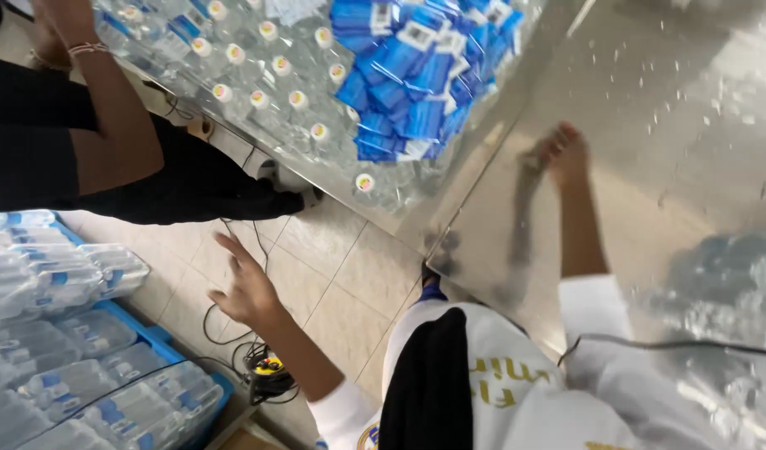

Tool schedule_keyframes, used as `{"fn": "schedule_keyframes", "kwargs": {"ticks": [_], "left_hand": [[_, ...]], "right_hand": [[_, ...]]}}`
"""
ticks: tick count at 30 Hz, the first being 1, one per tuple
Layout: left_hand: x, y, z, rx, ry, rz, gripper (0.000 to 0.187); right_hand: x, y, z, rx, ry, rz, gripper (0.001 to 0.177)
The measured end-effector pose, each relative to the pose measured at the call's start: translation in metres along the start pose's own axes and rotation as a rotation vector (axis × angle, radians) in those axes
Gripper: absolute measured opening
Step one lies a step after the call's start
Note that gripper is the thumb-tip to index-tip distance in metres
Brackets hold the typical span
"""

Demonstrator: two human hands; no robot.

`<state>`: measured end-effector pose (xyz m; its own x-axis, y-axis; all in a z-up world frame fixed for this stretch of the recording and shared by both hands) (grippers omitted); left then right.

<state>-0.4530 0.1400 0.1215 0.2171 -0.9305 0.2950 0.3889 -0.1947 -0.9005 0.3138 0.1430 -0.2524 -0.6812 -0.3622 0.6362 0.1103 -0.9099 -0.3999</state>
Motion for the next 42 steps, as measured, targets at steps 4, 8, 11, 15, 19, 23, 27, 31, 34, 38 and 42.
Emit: {"fn": "schedule_keyframes", "kwargs": {"ticks": [4,8,11,15,19,23,27,31,34,38,42], "left_hand": [[0.018,0.064,-0.021,-0.148,-0.136,-0.193,0.085],[-0.012,0.136,-0.050,-0.199,0.087,-0.248,0.093],[-0.022,0.146,0.031,-0.877,0.447,-0.167,0.033],[-0.011,0.166,0.128,-1.705,0.376,0.007,0.085],[0.001,0.175,0.148,-2.205,0.261,0.117,0.128],[0.007,0.197,0.146,-2.466,0.299,0.066,0.107],[0.036,0.203,0.161,-2.456,0.517,0.265,0.102],[0.054,0.204,0.196,-2.350,0.649,0.959,0.084],[0.042,0.135,0.244,-2.245,0.593,1.153,0.043],[-0.050,0.063,0.291,-2.399,0.105,1.192,0.062],[-0.147,0.078,0.302,-2.739,-0.282,1.614,0.100]], "right_hand": [[0.266,-0.123,-0.092,0.699,0.603,1.151,0.089],[0.316,-0.126,-0.157,0.887,1.079,1.063,0.122],[0.327,-0.127,-0.155,0.935,0.855,0.945,0.124],[0.329,-0.110,-0.161,0.939,0.760,0.882,0.124],[0.281,-0.032,-0.231,1.213,1.100,0.806,0.118],[0.375,-0.041,-0.207,0.848,0.936,1.211,0.133],[0.375,-0.021,-0.175,0.327,0.615,0.923,0.115],[0.352,0.039,-0.119,0.769,0.836,0.849,0.091],[0.334,0.082,-0.081,1.145,1.006,0.741,0.072],[0.392,0.054,0.005,1.041,0.798,0.511,0.049],[0.370,0.094,0.029,1.121,0.969,0.353,0.041]]}}
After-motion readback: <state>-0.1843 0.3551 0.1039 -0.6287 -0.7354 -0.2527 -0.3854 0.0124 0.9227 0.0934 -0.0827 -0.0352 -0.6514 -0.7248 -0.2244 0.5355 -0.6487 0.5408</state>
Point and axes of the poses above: each hand's wrist, its own x-axis away from the middle knuckle, its own y-axis out of the back of the hand, z = x × y, the point moved 3 cm from there along -x, towards the middle knuckle, and after that the axes turned 12 degrees about y, right-handed, at the moved point
